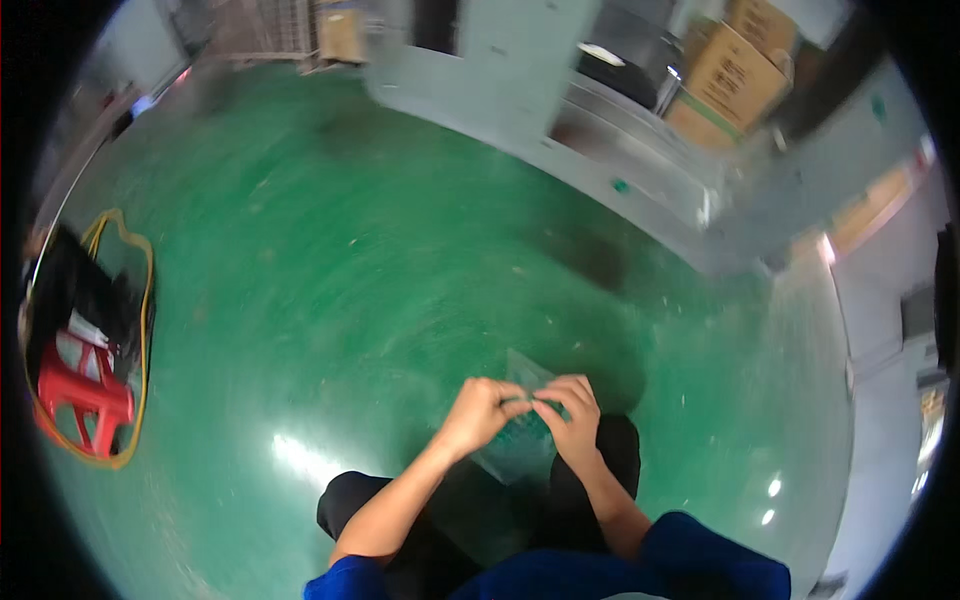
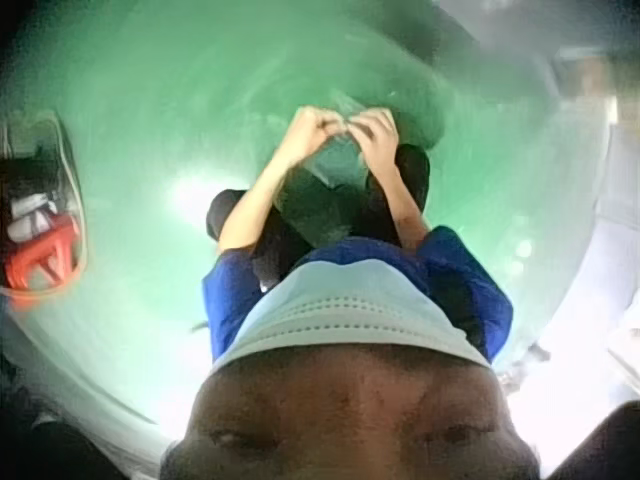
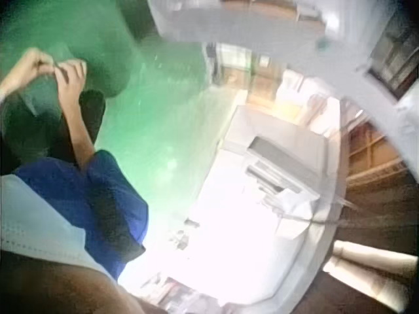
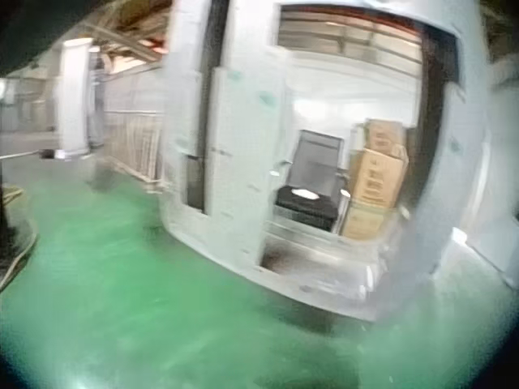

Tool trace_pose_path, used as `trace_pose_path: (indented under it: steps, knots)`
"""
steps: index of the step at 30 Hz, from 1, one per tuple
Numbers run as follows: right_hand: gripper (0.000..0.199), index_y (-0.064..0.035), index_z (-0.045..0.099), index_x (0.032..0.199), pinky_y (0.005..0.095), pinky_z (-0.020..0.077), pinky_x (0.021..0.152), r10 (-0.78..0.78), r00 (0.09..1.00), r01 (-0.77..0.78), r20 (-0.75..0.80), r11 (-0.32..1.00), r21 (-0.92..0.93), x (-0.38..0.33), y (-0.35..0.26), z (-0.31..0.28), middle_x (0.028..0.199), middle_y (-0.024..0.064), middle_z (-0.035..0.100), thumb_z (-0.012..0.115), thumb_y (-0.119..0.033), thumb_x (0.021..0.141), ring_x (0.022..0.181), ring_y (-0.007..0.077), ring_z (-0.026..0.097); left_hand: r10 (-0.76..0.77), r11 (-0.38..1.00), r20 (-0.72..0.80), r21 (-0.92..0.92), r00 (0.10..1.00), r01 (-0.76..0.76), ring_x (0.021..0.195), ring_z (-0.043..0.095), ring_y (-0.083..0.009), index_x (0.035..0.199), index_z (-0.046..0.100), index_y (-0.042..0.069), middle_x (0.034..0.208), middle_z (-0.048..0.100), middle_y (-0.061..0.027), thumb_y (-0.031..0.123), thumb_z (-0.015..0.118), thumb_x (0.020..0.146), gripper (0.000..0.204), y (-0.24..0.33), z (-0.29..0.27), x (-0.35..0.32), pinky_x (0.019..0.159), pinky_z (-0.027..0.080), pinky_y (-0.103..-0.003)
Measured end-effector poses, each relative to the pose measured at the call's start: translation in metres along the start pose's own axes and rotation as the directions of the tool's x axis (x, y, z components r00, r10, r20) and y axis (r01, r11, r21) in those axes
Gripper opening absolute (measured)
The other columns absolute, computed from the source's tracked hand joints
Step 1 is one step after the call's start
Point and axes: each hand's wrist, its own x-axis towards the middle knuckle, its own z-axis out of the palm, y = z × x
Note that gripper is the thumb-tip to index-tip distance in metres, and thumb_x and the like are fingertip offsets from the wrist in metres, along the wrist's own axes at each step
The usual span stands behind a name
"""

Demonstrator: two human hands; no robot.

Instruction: The recorder is applying circular green stickers onto specific marked points on metal cabinet/housing units within a fabrication floor environment.

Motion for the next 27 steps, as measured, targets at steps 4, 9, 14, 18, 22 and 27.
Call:
trace_pose_path:
  steps: [4,9,14,18,22,27]
  knots:
    - [0.014,-0.0052,0.068,0.081,0.0340,0.0447,0.073,0.032,0.992,-0.034,-0.120,0.999,-0.009,-0.010,0.023,0.013,0.084,0.0074,0.062,0.074,-0.007,0.068,0.083,0.0237,0.057,-0.015,1.000,0.077,-0.025,0.997,0.017,0.069,0.067,-0.0254,0.090,0.070,0.003,0.079,0.067,-0.0173,0.014,0.069,0.080,0.016,-0.018,0.003,0.025,0.066,0.050,-0.033]
    - [0.014,-0.0065,0.068,0.078,0.0340,0.0431,0.072,0.085,0.993,-0.088,-0.086,0.996,-0.032,-0.002,0.014,-0.012,0.078,0.0045,0.063,0.075,-0.010,0.067,0.080,0.0222,0.056,-0.020,1.000,0.166,-0.005,0.986,0.021,0.069,0.066,-0.0270,0.089,0.069,0.002,0.077,0.066,-0.0183,0.013,0.069,0.078,0.016,0.001,0.004,0.034,0.065,0.049,-0.034]
    - [0.013,-0.0065,0.066,0.077,0.0338,0.0434,0.072,0.128,0.991,-0.129,-0.036,0.991,-0.041,-0.006,0.024,-0.008,0.078,0.0045,0.063,0.075,-0.009,0.068,0.079,0.0218,0.056,0.002,0.999,0.186,0.038,0.983,-0.009,0.067,0.063,-0.0319,0.087,0.069,0.003,0.075,0.063,-0.0198,0.014,0.071,0.076,0.015,-0.013,0.007,0.042,0.062,0.048,-0.036]
    - [0.013,-0.0078,0.063,0.076,0.0342,0.0435,0.072,0.100,0.995,-0.099,0.024,0.994,-0.052,-0.004,0.033,-0.012,0.079,0.0041,0.062,0.074,-0.011,0.070,0.080,0.0225,0.055,0.024,0.991,0.220,0.121,0.975,-0.052,0.067,0.062,-0.0337,0.086,0.070,0.004,0.076,0.063,-0.0204,0.015,0.072,0.075,0.016,-0.019,0.008,0.047,0.061,0.047,-0.037]
    - [0.013,-0.0083,0.059,0.078,0.0361,0.0420,0.074,0.110,0.980,-0.114,0.164,0.993,0.015,-0.012,0.036,-0.021,0.080,0.0044,0.057,0.070,-0.013,0.074,0.081,0.0249,0.052,-0.098,0.983,0.258,0.176,0.961,0.053,0.066,0.063,-0.0320,0.086,0.070,0.005,0.074,0.063,-0.0197,0.018,0.074,0.073,0.018,-0.012,0.016,0.038,0.061,0.048,-0.036]
    - [0.013,-0.0060,0.057,0.082,0.0369,0.0411,0.076,0.095,0.974,-0.104,0.205,0.994,0.031,-0.010,0.035,-0.020,0.083,0.0071,0.056,0.067,-0.013,0.077,0.084,0.0257,0.052,-0.099,0.985,0.229,0.159,0.968,0.063,0.067,0.063,-0.0300,0.088,0.071,0.006,0.075,0.065,-0.0178,0.020,0.074,0.073,0.020,-0.015,0.015,0.041,0.063,0.049,-0.034]
